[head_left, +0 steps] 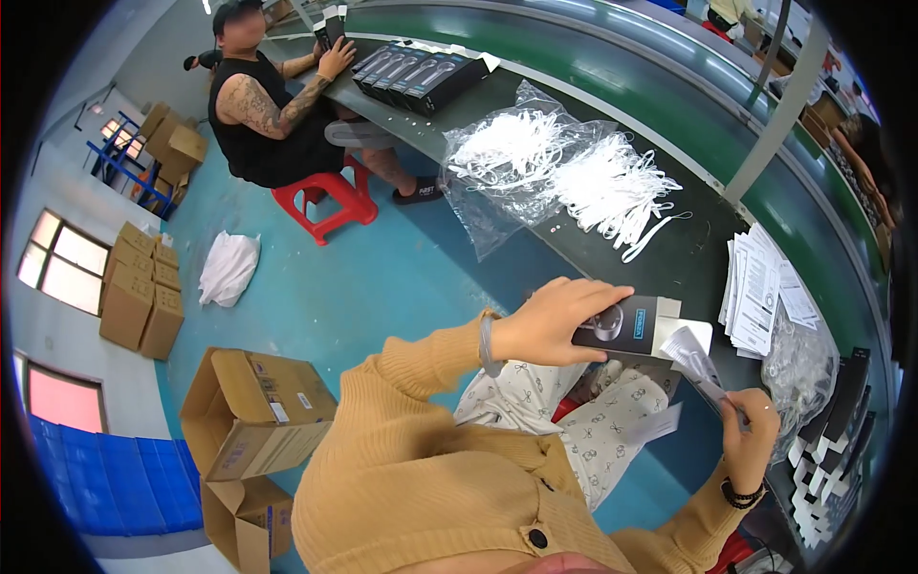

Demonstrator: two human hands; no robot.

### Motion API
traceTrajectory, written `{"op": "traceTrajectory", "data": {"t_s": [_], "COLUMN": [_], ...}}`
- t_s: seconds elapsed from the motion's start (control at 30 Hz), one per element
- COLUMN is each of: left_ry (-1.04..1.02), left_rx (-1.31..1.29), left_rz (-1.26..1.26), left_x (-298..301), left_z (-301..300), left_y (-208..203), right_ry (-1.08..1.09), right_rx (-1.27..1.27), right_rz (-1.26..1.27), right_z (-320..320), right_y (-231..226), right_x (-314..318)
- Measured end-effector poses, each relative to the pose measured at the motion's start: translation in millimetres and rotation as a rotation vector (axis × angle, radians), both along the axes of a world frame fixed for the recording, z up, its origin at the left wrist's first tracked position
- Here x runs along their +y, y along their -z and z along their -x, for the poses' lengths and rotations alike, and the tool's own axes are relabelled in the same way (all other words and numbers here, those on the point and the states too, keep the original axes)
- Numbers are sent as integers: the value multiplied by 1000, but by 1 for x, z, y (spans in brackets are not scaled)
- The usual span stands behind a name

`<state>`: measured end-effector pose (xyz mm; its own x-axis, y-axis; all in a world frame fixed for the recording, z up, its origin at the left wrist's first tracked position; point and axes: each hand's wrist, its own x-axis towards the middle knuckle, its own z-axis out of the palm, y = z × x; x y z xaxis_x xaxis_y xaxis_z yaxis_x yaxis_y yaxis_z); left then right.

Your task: Insert instruction manuals and accessories into hair dryer product boxes on an assembly line.

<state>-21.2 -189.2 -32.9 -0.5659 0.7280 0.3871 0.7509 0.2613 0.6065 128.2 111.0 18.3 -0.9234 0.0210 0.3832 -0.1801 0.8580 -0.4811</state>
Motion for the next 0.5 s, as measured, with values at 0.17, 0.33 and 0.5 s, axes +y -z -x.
{"op": "traceTrajectory", "data": {"t_s": [0.17, 0.33, 0.5], "left_ry": [101, 194, 203], "left_rx": [16, -6, -76], "left_rz": [67, 126, 122], "left_x": [-5, -9, -26], "left_z": [-12, -28, -33], "left_y": [9, 20, 27], "right_ry": [-114, -229, -366], "right_rx": [-99, -200, -276], "right_rz": [-69, 80, 379], "right_z": [17, 31, 35], "right_y": [10, 42, 56], "right_x": [-26, -71, -93]}}
